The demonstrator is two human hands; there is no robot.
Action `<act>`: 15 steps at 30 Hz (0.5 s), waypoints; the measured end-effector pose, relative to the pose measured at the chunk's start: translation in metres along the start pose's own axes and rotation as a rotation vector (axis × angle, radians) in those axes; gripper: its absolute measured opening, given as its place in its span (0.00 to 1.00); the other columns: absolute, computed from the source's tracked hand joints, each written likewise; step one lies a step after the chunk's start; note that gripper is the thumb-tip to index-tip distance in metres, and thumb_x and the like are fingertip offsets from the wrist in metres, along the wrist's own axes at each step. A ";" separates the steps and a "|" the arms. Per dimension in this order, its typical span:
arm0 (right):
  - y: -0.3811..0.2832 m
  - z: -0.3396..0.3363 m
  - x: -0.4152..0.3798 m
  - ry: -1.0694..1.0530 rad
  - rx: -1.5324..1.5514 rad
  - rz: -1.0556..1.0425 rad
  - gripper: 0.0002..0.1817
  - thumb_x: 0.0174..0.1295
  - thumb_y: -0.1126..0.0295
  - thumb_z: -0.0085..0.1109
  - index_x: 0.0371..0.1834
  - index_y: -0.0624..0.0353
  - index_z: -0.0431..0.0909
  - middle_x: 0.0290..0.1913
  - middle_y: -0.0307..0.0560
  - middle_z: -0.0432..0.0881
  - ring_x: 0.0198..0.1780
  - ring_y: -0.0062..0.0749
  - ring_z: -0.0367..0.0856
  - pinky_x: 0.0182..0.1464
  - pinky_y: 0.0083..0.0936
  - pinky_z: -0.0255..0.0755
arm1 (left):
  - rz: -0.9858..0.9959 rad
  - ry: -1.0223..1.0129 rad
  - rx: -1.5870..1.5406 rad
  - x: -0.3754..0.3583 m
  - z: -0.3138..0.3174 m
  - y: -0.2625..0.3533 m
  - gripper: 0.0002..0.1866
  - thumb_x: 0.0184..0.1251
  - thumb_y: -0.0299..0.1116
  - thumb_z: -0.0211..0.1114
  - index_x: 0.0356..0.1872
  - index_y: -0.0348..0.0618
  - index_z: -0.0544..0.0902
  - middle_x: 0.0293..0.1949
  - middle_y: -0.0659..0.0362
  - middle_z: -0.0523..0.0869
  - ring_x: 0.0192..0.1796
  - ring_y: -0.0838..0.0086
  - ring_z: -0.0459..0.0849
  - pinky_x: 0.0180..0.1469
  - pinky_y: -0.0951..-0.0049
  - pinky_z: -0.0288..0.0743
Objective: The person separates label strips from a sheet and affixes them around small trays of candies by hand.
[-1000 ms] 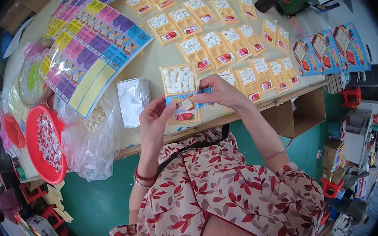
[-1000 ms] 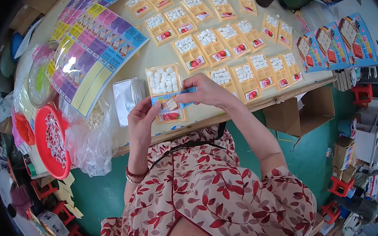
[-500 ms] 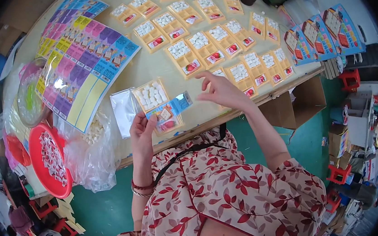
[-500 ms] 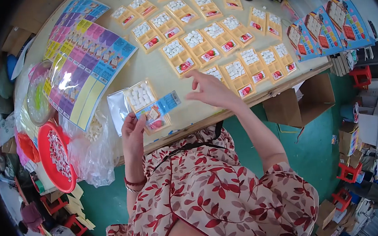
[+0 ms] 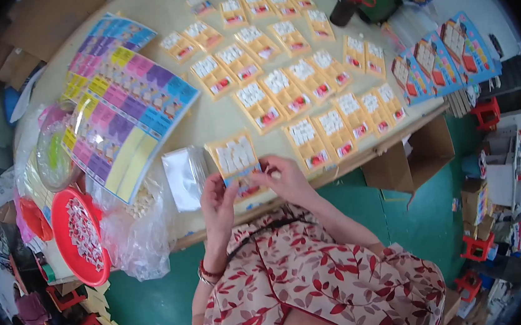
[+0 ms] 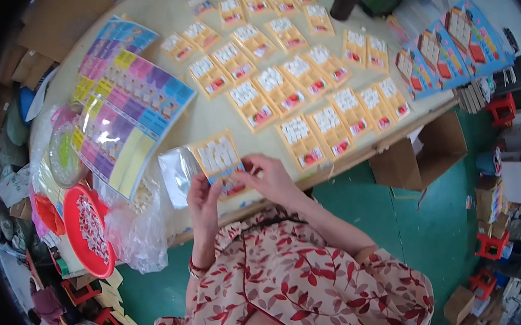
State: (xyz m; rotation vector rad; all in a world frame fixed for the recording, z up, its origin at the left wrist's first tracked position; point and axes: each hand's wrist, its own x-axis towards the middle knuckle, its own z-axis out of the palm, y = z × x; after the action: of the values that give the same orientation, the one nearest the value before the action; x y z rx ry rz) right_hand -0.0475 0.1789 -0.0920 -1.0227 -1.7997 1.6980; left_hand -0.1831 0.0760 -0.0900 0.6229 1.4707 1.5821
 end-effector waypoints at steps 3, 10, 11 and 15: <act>0.008 -0.004 0.009 -0.173 0.141 0.031 0.16 0.57 0.67 0.62 0.45 0.66 0.78 0.38 0.44 0.82 0.34 0.18 0.77 0.37 0.19 0.72 | -0.042 -0.036 -0.010 0.005 -0.003 0.002 0.11 0.66 0.23 0.55 0.49 0.37 0.71 0.45 0.60 0.79 0.48 0.81 0.75 0.51 0.80 0.69; -0.006 -0.012 0.050 -0.310 0.345 0.093 0.19 0.60 0.69 0.61 0.52 0.67 0.74 0.42 0.43 0.81 0.39 0.19 0.78 0.40 0.16 0.72 | -0.032 -0.064 -0.104 0.040 -0.001 0.013 0.15 0.68 0.24 0.52 0.55 0.36 0.66 0.47 0.58 0.77 0.48 0.79 0.75 0.52 0.79 0.70; -0.010 -0.012 0.060 -0.313 0.337 0.092 0.19 0.60 0.69 0.61 0.52 0.67 0.74 0.42 0.43 0.81 0.39 0.19 0.78 0.40 0.16 0.72 | -0.027 -0.062 -0.111 0.050 0.001 0.017 0.15 0.68 0.24 0.52 0.55 0.36 0.66 0.47 0.58 0.77 0.48 0.79 0.75 0.52 0.79 0.70; -0.019 -0.012 0.122 -0.127 0.273 -0.018 0.24 0.61 0.71 0.59 0.59 0.67 0.66 0.44 0.45 0.81 0.41 0.20 0.79 0.43 0.16 0.73 | 0.121 -0.034 0.133 0.090 -0.002 0.026 0.31 0.69 0.29 0.55 0.69 0.44 0.51 0.60 0.51 0.66 0.58 0.69 0.71 0.54 0.75 0.70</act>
State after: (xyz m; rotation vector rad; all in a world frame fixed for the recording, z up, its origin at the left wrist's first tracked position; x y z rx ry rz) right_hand -0.1177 0.2811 -0.0911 -0.7956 -1.5874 1.9703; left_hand -0.2366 0.1531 -0.0825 0.8252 1.5464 1.5654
